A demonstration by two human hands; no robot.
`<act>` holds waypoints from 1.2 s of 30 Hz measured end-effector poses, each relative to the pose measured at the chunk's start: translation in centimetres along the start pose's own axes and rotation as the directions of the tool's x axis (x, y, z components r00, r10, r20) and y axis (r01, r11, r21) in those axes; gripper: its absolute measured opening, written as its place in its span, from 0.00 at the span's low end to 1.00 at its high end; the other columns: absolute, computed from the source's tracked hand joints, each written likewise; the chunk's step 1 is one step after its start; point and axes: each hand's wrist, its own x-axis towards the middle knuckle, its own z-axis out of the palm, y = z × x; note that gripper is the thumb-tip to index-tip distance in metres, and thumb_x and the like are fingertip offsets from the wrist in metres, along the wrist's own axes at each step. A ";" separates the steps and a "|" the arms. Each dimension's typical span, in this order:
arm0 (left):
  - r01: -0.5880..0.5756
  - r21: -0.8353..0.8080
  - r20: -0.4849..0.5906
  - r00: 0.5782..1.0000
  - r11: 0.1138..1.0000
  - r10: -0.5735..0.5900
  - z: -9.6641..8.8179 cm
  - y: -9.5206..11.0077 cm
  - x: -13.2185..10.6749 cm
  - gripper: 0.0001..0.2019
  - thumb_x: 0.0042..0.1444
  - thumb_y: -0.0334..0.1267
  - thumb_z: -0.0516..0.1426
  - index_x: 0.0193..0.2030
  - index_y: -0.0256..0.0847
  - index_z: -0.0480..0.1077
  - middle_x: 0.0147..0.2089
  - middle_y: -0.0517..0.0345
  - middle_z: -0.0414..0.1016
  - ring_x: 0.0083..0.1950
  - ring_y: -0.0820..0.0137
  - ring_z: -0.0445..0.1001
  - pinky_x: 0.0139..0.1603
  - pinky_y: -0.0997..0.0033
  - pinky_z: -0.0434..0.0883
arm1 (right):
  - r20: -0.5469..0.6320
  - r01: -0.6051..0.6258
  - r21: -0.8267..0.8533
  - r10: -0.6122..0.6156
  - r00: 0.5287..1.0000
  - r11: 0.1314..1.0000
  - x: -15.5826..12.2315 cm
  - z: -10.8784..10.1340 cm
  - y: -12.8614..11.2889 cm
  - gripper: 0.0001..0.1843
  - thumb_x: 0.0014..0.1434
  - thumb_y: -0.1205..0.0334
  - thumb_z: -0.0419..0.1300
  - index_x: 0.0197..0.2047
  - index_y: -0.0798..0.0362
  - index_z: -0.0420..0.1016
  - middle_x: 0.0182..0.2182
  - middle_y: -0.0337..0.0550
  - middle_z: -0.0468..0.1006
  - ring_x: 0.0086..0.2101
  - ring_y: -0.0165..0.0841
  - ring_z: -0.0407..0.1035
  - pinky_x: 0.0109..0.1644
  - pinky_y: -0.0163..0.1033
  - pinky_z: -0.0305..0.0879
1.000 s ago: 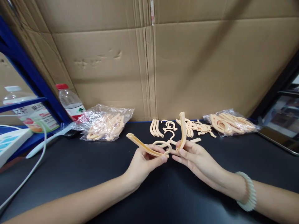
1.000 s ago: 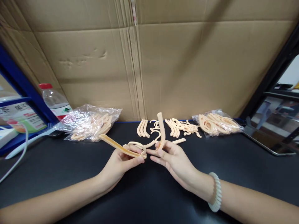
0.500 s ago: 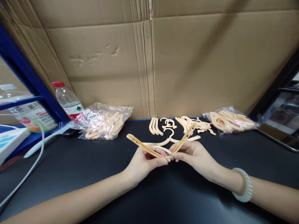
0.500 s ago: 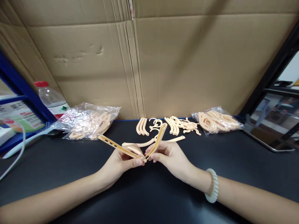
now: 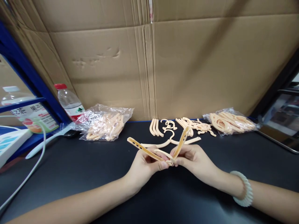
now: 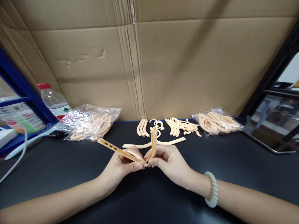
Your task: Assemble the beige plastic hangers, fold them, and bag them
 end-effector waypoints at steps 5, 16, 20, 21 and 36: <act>-0.003 -0.062 -0.169 0.986 0.998 -0.007 0.6 -0.5 -0.4 0.07 0.42 0.34 0.71 0.26 0.38 0.77 0.28 0.60 0.76 0.33 0.69 0.75 0.38 0.71 0.72 | -0.073 0.030 -0.002 -0.030 0.997 1.000 -0.5 0.8 -0.1 0.04 0.53 0.60 0.68 0.33 0.50 0.81 0.32 0.41 0.81 0.33 0.36 0.76 0.42 0.42 0.74; 0.005 0.003 -0.188 0.982 1.000 -0.005 1.1 -0.5 -0.4 0.10 0.45 0.37 0.69 0.30 0.35 0.76 0.29 0.57 0.78 0.31 0.71 0.75 0.36 0.73 0.73 | -0.091 0.005 0.103 0.004 0.996 0.995 -0.3 1.1 0.0 0.08 0.52 0.59 0.70 0.32 0.53 0.78 0.32 0.42 0.78 0.32 0.32 0.73 0.39 0.39 0.73; 0.053 0.045 -0.225 0.973 0.998 -0.042 0.6 -0.2 -0.3 0.14 0.44 0.39 0.70 0.35 0.35 0.74 0.29 0.59 0.76 0.29 0.72 0.74 0.31 0.74 0.72 | -0.166 -0.046 0.171 0.075 0.983 0.984 0.0 -1.2 -1.0 0.14 0.48 0.59 0.73 0.36 0.52 0.76 0.31 0.38 0.75 0.28 0.28 0.69 0.31 0.33 0.69; 0.064 0.051 -0.246 0.968 0.997 -0.049 0.4 0.0 -0.3 0.15 0.44 0.39 0.70 0.35 0.35 0.73 0.29 0.59 0.75 0.29 0.72 0.74 0.31 0.75 0.72 | -0.180 -0.053 0.181 0.086 0.980 0.982 0.2 -2.3 -1.3 0.14 0.47 0.60 0.73 0.36 0.52 0.76 0.30 0.36 0.74 0.26 0.26 0.68 0.29 0.32 0.68; -0.203 0.752 0.113 0.977 0.627 0.180 -6.3 2.2 2.8 0.09 0.53 0.42 0.63 0.29 0.39 0.73 0.25 0.60 0.71 0.25 0.73 0.66 0.26 0.75 0.61 | 0.236 0.167 -0.813 0.054 0.970 0.558 1.9 -11.4 -2.6 0.07 0.53 0.61 0.67 0.28 0.52 0.74 0.28 0.40 0.76 0.30 0.34 0.69 0.35 0.39 0.63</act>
